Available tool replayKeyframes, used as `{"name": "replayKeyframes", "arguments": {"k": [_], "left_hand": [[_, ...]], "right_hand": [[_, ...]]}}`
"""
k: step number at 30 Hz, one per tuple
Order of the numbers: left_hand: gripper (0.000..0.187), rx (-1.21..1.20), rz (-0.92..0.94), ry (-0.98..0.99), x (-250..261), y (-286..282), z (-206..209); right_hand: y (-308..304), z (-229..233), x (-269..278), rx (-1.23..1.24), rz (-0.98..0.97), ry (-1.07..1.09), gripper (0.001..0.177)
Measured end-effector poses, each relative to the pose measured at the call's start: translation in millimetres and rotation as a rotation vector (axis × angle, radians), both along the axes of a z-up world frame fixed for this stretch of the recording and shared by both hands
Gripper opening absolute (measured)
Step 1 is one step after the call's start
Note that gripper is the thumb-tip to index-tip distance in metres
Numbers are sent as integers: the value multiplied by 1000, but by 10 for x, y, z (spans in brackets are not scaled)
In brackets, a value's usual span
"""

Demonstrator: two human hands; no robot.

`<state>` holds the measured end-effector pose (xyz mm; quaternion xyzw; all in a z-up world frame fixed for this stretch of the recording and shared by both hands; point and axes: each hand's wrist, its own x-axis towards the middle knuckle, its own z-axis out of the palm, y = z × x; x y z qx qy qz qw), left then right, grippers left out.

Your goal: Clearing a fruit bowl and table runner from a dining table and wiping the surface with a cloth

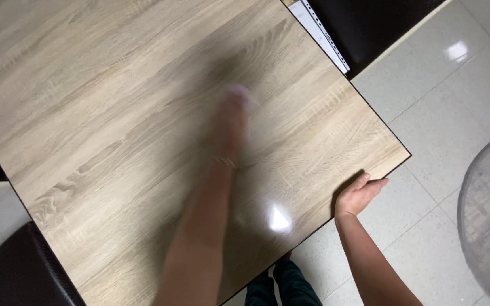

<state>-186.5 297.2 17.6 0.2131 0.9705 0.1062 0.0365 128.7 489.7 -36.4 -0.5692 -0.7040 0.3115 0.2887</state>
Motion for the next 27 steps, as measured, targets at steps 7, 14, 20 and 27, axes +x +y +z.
{"name": "replayKeyframes", "arguments": {"k": [7, 14, 20, 27], "left_hand": [[38, 287, -430, 59, 1763, -56, 151], [60, 741, -180, 28, 2413, -982, 253], [40, 395, 171, 359, 1150, -1274, -151], [44, 387, 264, 358, -549, -679, -69]], "right_hand": [[-20, 47, 21, -87, 5, -45, 64], [-86, 150, 28, -52, 44, 66, 64], [-89, 184, 39, -130, 22, 71, 66], [-92, 258, -82, -23, 3, 118, 64]]}}
